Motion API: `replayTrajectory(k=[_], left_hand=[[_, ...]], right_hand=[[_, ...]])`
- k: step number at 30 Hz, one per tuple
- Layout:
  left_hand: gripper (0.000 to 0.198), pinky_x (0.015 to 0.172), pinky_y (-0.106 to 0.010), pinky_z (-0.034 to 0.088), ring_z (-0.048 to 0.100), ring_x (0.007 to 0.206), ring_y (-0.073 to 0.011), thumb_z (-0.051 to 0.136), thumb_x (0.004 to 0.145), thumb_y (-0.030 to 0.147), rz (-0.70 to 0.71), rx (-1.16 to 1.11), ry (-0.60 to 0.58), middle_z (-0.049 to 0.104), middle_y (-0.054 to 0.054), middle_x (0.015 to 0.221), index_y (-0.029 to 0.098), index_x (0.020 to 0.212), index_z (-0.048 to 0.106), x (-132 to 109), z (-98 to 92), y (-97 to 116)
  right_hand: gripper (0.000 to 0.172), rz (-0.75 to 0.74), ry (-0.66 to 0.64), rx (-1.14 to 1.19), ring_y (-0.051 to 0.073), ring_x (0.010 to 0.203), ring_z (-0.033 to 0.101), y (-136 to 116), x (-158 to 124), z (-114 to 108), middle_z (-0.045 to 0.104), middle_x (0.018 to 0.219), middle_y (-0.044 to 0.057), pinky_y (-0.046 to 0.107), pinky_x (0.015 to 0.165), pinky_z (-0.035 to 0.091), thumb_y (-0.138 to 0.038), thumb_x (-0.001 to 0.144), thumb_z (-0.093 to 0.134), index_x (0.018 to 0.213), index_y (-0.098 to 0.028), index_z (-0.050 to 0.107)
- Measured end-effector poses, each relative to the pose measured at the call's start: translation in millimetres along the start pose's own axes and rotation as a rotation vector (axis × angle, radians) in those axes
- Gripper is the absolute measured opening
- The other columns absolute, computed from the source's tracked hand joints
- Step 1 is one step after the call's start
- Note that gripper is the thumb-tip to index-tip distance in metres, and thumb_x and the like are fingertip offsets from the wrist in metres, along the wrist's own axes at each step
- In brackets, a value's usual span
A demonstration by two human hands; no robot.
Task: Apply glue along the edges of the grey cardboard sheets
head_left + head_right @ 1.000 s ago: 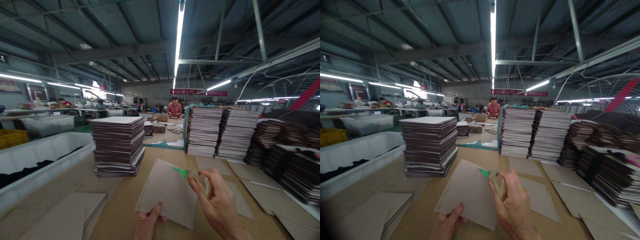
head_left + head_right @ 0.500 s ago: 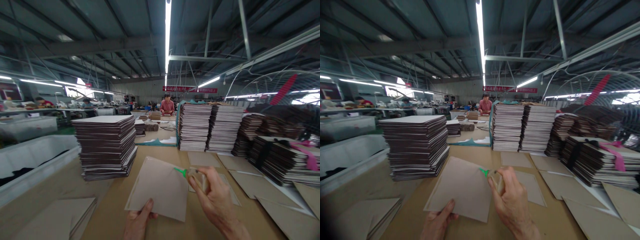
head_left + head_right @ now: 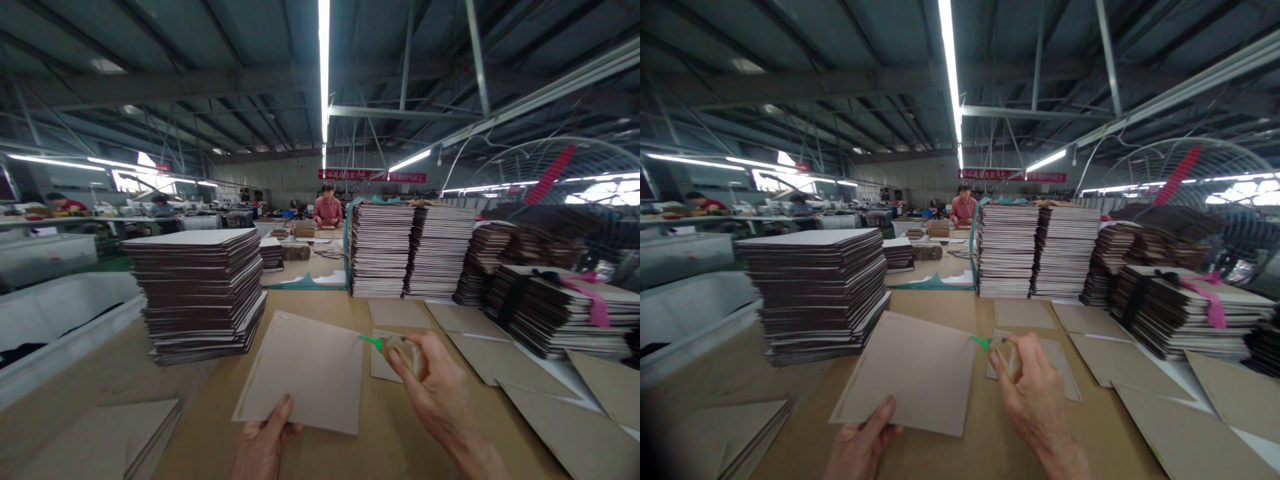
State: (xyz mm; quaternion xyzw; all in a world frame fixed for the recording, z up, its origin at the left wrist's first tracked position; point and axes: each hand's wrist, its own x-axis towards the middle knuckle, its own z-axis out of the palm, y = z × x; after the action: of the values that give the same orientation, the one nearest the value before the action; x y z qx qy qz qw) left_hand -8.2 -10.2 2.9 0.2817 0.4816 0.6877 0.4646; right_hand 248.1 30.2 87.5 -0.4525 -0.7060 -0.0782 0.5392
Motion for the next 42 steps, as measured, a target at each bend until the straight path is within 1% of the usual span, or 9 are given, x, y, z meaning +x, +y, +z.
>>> replayTrajectory(k=[9,13,16,21,25,27,31,34,42], left_hand=[[0.050,0.052,-0.027,0.055,0.061,0.074,-0.0197,0.090,0.053,0.037,-0.013,-0.147,0.059,0.070,-0.003,0.086,0.015,0.092,0.068,-3,3.7,7],[0.052,0.049,-0.026,0.054,0.061,0.070,-0.0186,0.091,0.050,0.036,-0.033,-0.154,0.060,0.070,-0.003,0.082,0.014,0.090,0.067,-3,3.9,8],[0.052,0.049,-0.025,0.054,0.062,0.070,-0.0189,0.090,0.052,0.036,-0.028,-0.148,0.058,0.070,-0.004,0.083,0.014,0.092,0.067,-4,3.9,8],[0.047,0.050,-0.024,0.054,0.062,0.073,-0.0186,0.089,0.055,0.036,0.002,-0.155,0.043,0.070,-0.002,0.086,0.016,0.093,0.067,-3,1.6,7],[0.049,0.048,-0.023,0.052,0.060,0.072,-0.0176,0.090,0.053,0.038,-0.008,-0.153,0.055,0.069,-0.001,0.086,0.016,0.091,0.066,-2,-1.5,5],[0.053,0.049,-0.023,0.052,0.060,0.073,-0.0174,0.090,0.052,0.040,-0.016,-0.142,0.069,0.069,-0.002,0.086,0.016,0.093,0.066,-1,-2.9,5],[0.055,0.051,-0.023,0.051,0.059,0.075,-0.0168,0.088,0.054,0.041,-0.020,-0.118,0.088,0.068,-0.002,0.089,0.016,0.098,0.065,0,-5.3,4],[0.053,0.053,-0.023,0.051,0.059,0.076,-0.0167,0.088,0.056,0.039,-0.034,-0.132,0.093,0.068,-0.003,0.091,0.016,0.098,0.065,2,-6.2,2],[0.045,0.051,-0.022,0.050,0.058,0.072,-0.0149,0.087,0.060,0.037,-0.016,-0.118,0.072,0.067,-0.002,0.086,0.014,0.092,0.065,2,-5.1,2]], right_hand=[[0.036,0.044,-0.009,0.023,0.017,0.070,0.055,7,-7,-2,0.055,0.084,-0.001,0.027,0.060,0.041,-0.058,0.096,0.050,0.101,-0.022,0.054],[0.032,0.036,-0.095,0.073,0.017,0.074,0.056,7,-15,-3,0.055,0.090,-0.001,0.026,0.064,0.043,-0.055,0.097,0.051,0.101,-0.023,0.053],[0.031,0.031,-0.154,0.076,0.015,0.065,0.054,6,-19,-7,0.054,0.091,-0.002,0.025,0.058,0.041,-0.053,0.098,0.050,0.102,-0.023,0.053],[0.034,0.061,-0.103,0.053,0.014,0.059,0.051,4,-14,-11,0.054,0.086,-0.002,0.026,0.055,0.040,-0.056,0.096,0.050,0.100,-0.023,0.054],[0.033,0.066,-0.102,0.091,0.016,0.072,0.055,5,-15,-12,0.056,0.090,-0.002,0.025,0.062,0.043,-0.055,0.095,0.052,0.100,-0.023,0.055],[0.034,0.112,-0.055,0.122,0.017,0.074,0.056,8,-21,-12,0.058,0.090,-0.001,0.025,0.063,0.044,-0.056,0.092,0.056,0.101,-0.023,0.056],[0.041,0.325,0.022,0.170,0.018,0.064,0.055,15,-37,-12,0.060,0.082,-0.002,0.024,0.053,0.043,-0.059,0.085,0.062,0.102,-0.022,0.057],[0.043,0.389,-0.033,0.219,0.018,0.065,0.055,14,-45,-11,0.060,0.083,-0.001,0.024,0.055,0.044,-0.060,0.085,0.061,0.102,-0.021,0.057],[0.035,0.348,-0.234,0.188,0.019,0.066,0.054,-1,-57,-16,0.058,0.082,-0.002,0.027,0.059,0.043,-0.056,0.091,0.055,0.102,-0.023,0.054]])
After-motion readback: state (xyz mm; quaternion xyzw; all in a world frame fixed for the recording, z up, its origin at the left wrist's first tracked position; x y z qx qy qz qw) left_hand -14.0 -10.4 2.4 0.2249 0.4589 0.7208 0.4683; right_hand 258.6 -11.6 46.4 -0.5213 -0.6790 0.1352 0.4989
